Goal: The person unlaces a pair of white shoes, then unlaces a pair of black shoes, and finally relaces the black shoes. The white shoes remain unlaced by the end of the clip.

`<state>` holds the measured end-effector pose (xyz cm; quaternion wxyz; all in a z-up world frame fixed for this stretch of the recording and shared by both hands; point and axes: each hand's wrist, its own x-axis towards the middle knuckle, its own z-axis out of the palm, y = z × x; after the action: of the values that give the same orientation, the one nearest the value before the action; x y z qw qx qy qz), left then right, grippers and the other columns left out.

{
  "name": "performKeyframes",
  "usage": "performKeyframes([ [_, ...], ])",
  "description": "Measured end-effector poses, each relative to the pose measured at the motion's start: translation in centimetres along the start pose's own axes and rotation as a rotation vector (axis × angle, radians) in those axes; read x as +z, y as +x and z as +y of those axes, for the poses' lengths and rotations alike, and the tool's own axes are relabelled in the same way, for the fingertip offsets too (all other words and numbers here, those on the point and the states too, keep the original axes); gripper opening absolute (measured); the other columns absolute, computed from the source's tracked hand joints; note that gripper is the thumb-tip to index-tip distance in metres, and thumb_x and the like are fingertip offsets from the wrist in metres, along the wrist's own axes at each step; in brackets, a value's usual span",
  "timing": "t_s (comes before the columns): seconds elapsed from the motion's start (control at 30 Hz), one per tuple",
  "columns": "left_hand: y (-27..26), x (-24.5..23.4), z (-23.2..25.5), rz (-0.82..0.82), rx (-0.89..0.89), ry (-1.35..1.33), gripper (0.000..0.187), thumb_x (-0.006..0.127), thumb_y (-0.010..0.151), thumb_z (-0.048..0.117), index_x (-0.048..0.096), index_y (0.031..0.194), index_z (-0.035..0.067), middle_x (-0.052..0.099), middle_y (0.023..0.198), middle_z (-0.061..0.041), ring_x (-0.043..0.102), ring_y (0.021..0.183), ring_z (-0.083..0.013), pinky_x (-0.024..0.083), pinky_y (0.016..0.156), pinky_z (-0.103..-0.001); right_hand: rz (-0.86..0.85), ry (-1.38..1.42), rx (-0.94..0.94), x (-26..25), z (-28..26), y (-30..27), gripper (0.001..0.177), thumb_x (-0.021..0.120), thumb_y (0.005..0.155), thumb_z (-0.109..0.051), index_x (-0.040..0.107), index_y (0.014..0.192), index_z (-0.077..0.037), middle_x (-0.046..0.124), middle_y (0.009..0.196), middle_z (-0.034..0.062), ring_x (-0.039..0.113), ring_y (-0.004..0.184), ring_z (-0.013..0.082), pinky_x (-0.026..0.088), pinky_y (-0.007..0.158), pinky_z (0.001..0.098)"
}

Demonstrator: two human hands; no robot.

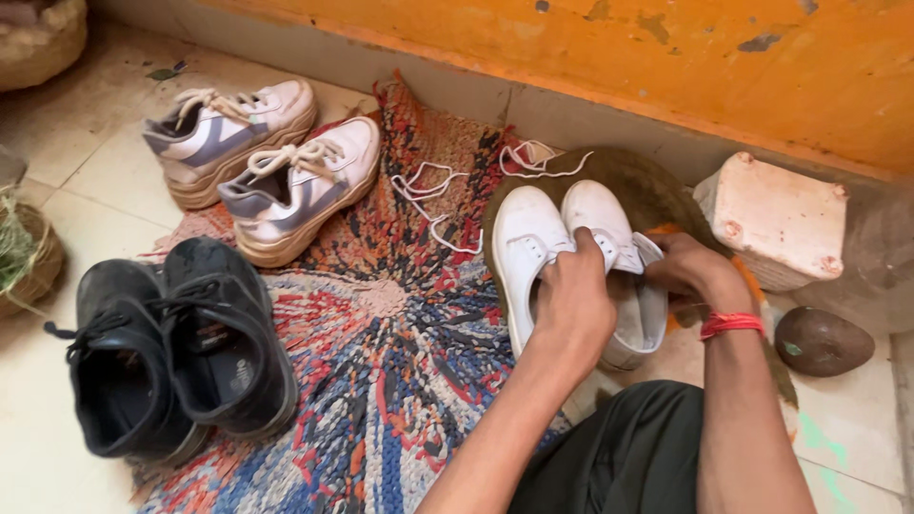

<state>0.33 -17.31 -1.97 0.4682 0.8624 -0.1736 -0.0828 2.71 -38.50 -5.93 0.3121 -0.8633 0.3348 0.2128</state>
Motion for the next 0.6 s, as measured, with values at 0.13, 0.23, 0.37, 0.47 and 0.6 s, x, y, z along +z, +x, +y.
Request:
performKeyframes([
  [0.13,-0.9,-0.4,-0.6,0.016,-0.008,0.000,0.044,0.057,0.078,-0.010,0.051,0.122,-0.010,0.065,0.099,-0.041,0.064,0.099,-0.0575,0.052,0.086,-0.061,0.025,-0.015,0.008,0.7,0.2,0.8,0.060,0.067,0.080,-0.008,0.064,0.138,-0.021,0.077,0.098,0.0119,0.073,0.081,0.0262,0.063,0.070,0.0432],
  [0.23,-1.3,-1.0,-0.4,0.036,0.024,-0.014,0.035,0.060,0.082,-0.005,0.055,0.116,-0.009,0.067,0.098,-0.039,0.065,0.098,-0.0566,0.052,0.088,-0.060,0.060,-0.069,-0.021,0.7,0.2,1.3,0.054,0.070,0.082,-0.012,0.070,0.136,-0.016,0.078,0.099,0.0159,0.073,0.081,0.0273,0.062,0.070,0.0442],
  [0.37,-2.8,-2.2,-0.1,0.095,0.095,-0.041,0.036,0.068,0.084,0.006,0.055,0.115,-0.008,0.067,0.096,-0.036,0.065,0.092,-0.0563,0.052,0.080,-0.060,0.075,-0.154,-0.010,0.7,-0.1,0.9,0.064,0.070,0.080,-0.010,0.062,0.143,-0.021,0.079,0.101,0.0213,0.074,0.082,0.0334,0.061,0.073,0.0470],
  [0.47,-3.8,-4.3,0.1,0.053,0.050,-0.019,0.035,0.068,0.087,0.010,0.057,0.117,-0.006,0.067,0.090,-0.034,0.066,0.090,-0.0546,0.054,0.078,-0.059,0.183,-0.230,-0.105,0.2,-1.6,-0.9,0.065,0.075,0.077,-0.009,0.065,0.141,-0.019,0.077,0.109,0.0240,0.073,0.094,0.0384,0.058,0.082,0.0493],
  [0.6,-7.2,-10.3,-2.4,0.135,0.046,-0.096,0.038,0.064,0.084,0.007,0.060,0.120,-0.005,0.070,0.084,-0.028,0.071,0.084,-0.0466,0.057,0.074,-0.054,0.414,-0.124,-0.413,2.6,-6.4,-6.0,0.066,0.078,0.073,-0.010,0.065,0.137,-0.016,0.071,0.121,0.0215,0.069,0.107,0.0374,0.053,0.092,0.0463],
])
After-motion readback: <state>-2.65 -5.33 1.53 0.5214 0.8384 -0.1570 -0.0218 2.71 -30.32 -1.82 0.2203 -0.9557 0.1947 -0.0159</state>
